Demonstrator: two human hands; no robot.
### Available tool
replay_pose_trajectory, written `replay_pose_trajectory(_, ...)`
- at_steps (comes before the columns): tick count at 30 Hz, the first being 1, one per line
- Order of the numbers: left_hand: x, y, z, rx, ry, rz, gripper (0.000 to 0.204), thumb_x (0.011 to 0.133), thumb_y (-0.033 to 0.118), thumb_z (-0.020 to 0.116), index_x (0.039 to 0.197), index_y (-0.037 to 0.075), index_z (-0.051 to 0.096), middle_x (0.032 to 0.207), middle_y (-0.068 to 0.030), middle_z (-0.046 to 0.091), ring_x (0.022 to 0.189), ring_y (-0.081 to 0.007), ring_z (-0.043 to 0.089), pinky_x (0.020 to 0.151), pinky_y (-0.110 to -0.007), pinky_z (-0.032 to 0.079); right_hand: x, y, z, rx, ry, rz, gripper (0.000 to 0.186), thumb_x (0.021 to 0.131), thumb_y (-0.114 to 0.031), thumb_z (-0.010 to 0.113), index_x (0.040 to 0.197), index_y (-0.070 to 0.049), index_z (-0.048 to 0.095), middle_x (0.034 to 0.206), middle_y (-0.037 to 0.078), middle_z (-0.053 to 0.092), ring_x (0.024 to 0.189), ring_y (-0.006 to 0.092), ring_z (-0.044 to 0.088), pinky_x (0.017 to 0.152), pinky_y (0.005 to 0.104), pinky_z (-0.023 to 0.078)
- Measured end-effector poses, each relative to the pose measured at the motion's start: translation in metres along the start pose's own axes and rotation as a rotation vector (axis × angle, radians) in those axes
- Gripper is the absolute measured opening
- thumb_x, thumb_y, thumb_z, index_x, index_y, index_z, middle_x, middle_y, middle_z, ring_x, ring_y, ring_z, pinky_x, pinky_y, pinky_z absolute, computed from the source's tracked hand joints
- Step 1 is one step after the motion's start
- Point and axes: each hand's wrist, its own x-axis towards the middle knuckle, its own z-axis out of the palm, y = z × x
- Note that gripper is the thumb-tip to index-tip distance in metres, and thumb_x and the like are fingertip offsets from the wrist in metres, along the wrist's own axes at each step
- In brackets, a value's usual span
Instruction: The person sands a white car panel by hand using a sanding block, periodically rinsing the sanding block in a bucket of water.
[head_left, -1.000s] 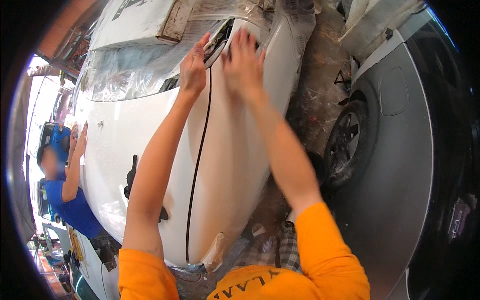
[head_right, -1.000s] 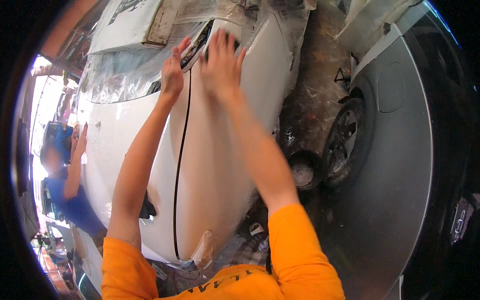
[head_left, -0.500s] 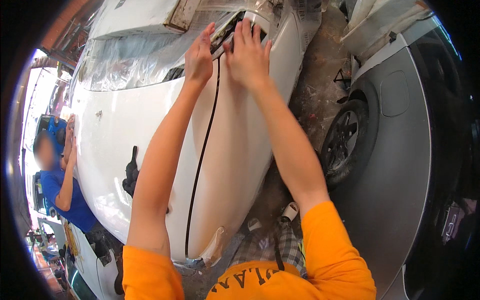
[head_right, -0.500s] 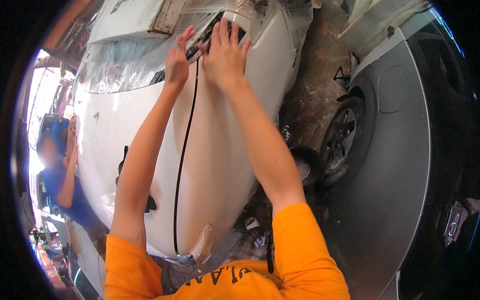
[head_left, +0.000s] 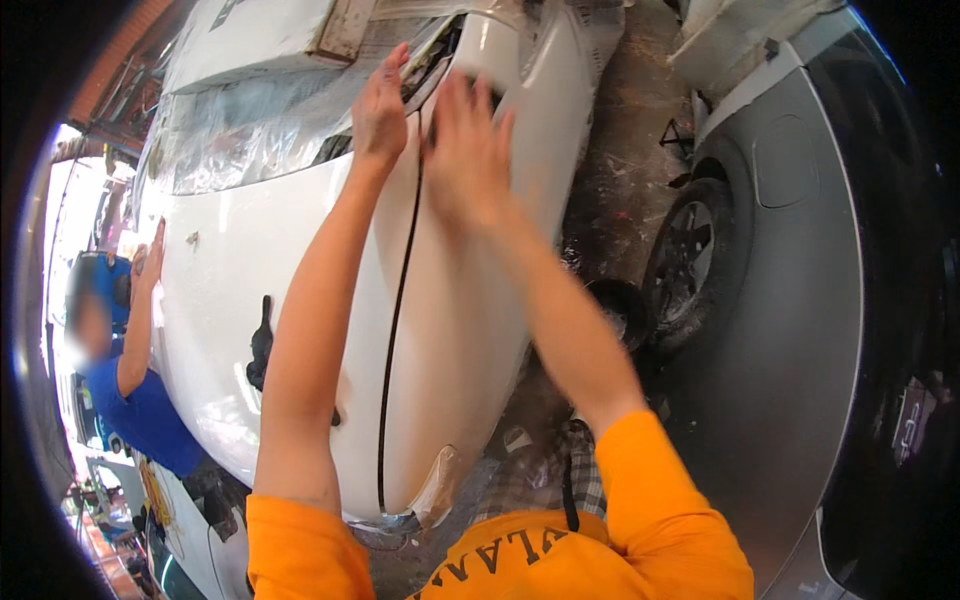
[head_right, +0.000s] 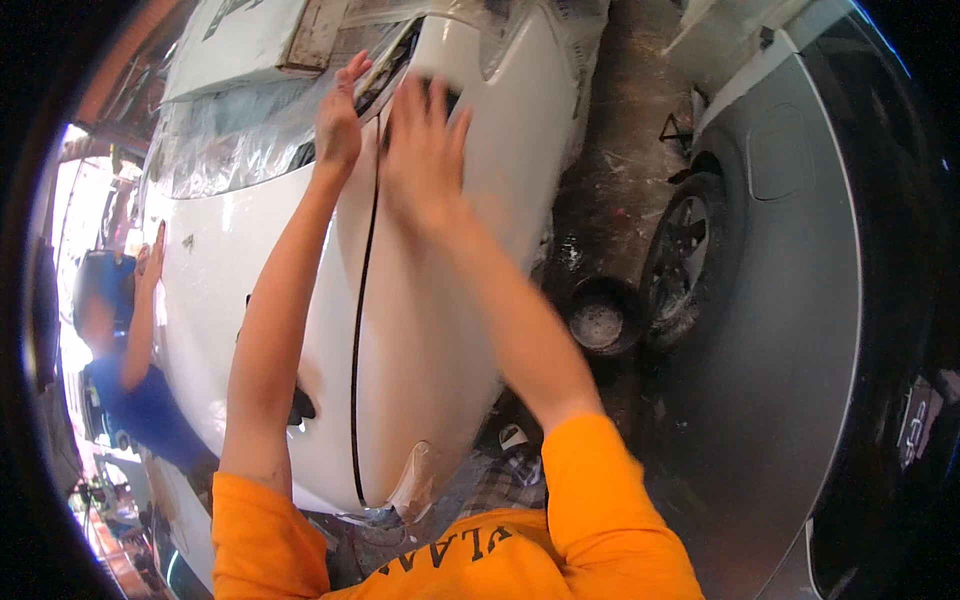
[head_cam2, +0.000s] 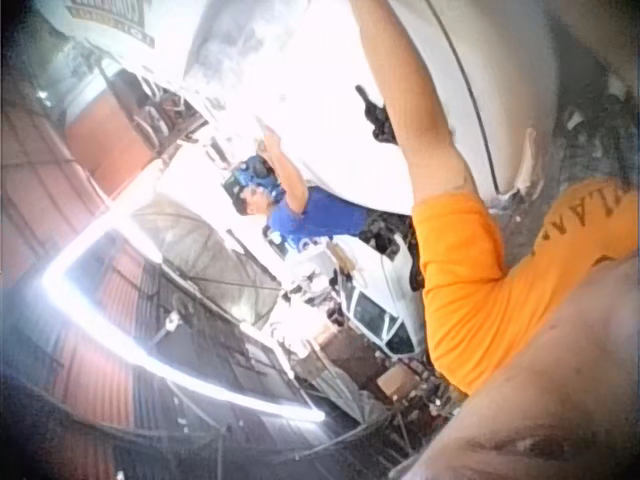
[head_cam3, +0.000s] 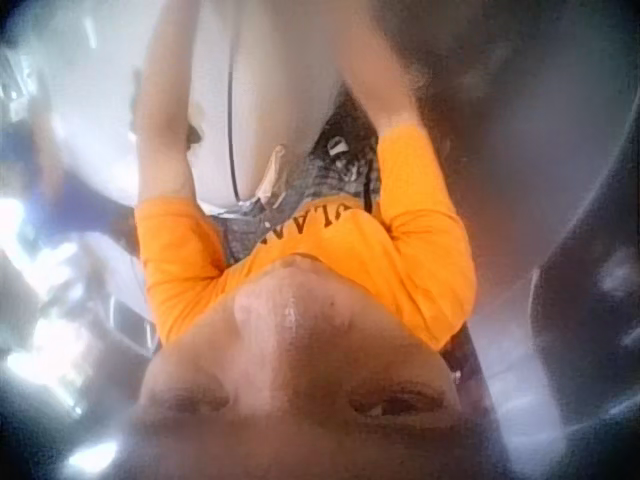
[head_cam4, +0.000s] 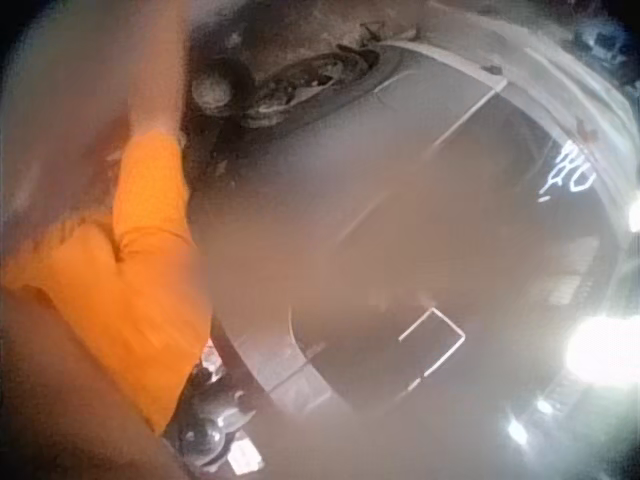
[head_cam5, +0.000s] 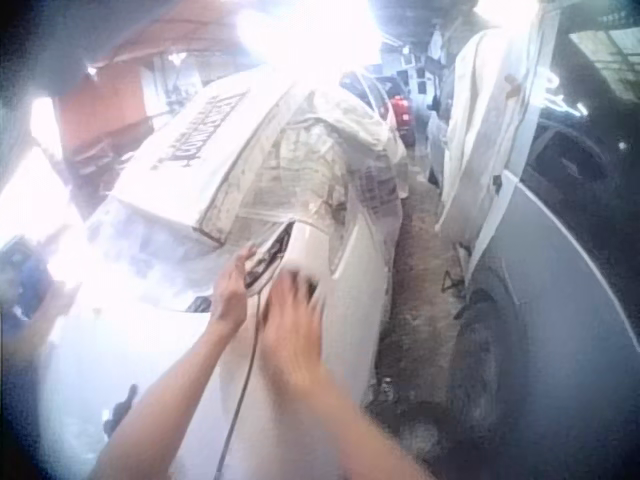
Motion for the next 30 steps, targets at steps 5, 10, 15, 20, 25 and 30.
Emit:
replay_pose_trajectory(5, 0.005, 0.0, -0.034, 0.089, 0.014, 0.025, 0.061, 0.108, 0.047, 0.025, 0.138, 0.006, 0.059, 0.134, -0.0189, 0.063, 0.127, -0.0337, 0.056, 0.109, -0.037, 0.038, -0.118, -0.062, -0.029, 0.403, -0.222, 0.135, 0.08, 0.094, -0.038, 0.06, 0.155, 0.002, 0.027, 0.167, 0.02, 0.012, 0.153, 0.042, 0.014, 0.114, 0.0692, 0.021)
replay_pose_trajectory(10, 0.005, 0.015, 0.025, -0.006, -0.048, 0.001, 0.061, 0.108, 0.048, 0.027, 0.138, 0.006, 0.059, 0.133, -0.0187, 0.063, 0.127, -0.0315, 0.056, 0.108, -0.035, 0.039, 0.08, 0.06, 0.005, 0.393, 0.042, 0.225, 0.08, 0.097, -0.038, 0.055, 0.156, 0.003, 0.02, 0.166, 0.022, 0.012, 0.152, 0.0434, 0.014, 0.118, 0.0665, 0.014)
replay_pose_trajectory(15, -0.009, 0.007, -0.032, 0.112, -0.057, -0.032, 0.06, 0.108, 0.047, 0.031, 0.138, 0.004, 0.059, 0.132, -0.0189, 0.063, 0.128, -0.0298, 0.056, 0.108, -0.034, 0.039, -0.068, -0.041, -0.005, 0.48, -0.168, 0.247, 0.078, 0.098, -0.036, 0.054, 0.156, 0.003, 0.021, 0.166, 0.022, 0.012, 0.153, 0.0417, 0.012, 0.117, 0.0681, 0.01)
replay_pose_trajectory(20, -0.001, 0.017, -0.011, 0.092, -0.055, 0.019, 0.059, 0.108, 0.047, 0.033, 0.138, 0.004, 0.059, 0.133, -0.0172, 0.064, 0.126, -0.0294, 0.057, 0.107, -0.035, 0.04, 0.02, 0.015, 0.0, 0.445, -0.085, 0.211, 0.077, 0.098, -0.034, 0.054, 0.157, 0.002, 0.02, 0.167, 0.02, 0.012, 0.153, 0.0405, 0.013, 0.118, 0.0675, 0.009)
replay_pose_trajectory(25, -0.005, 0.017, 0.007, 0.082, -0.069, -0.012, 0.058, 0.108, 0.046, 0.033, 0.138, 0.004, 0.059, 0.132, -0.017, 0.064, 0.123, -0.0296, 0.059, 0.105, -0.035, 0.041, 0.031, 0.041, 0.009, 0.454, -0.089, 0.256, 0.08, 0.097, -0.031, 0.055, 0.158, 0.002, 0.015, 0.167, 0.02, 0.01, 0.154, 0.0407, 0.011, 0.119, 0.0648, 0.008)
replay_pose_trajectory(30, 0.0, 0.011, -0.028, 0.137, -0.075, 0.006, 0.056, 0.108, 0.046, 0.034, 0.137, 0.005, 0.059, 0.129, -0.0181, 0.065, 0.121, -0.0316, 0.059, 0.105, -0.036, 0.041, -0.123, -0.037, -0.026, 0.582, -0.221, 0.233, 0.082, 0.097, -0.029, 0.054, 0.16, 0.0, 0.01, 0.167, 0.022, 0.008, 0.154, 0.042, 0.01, 0.119, 0.0647, 0.007)
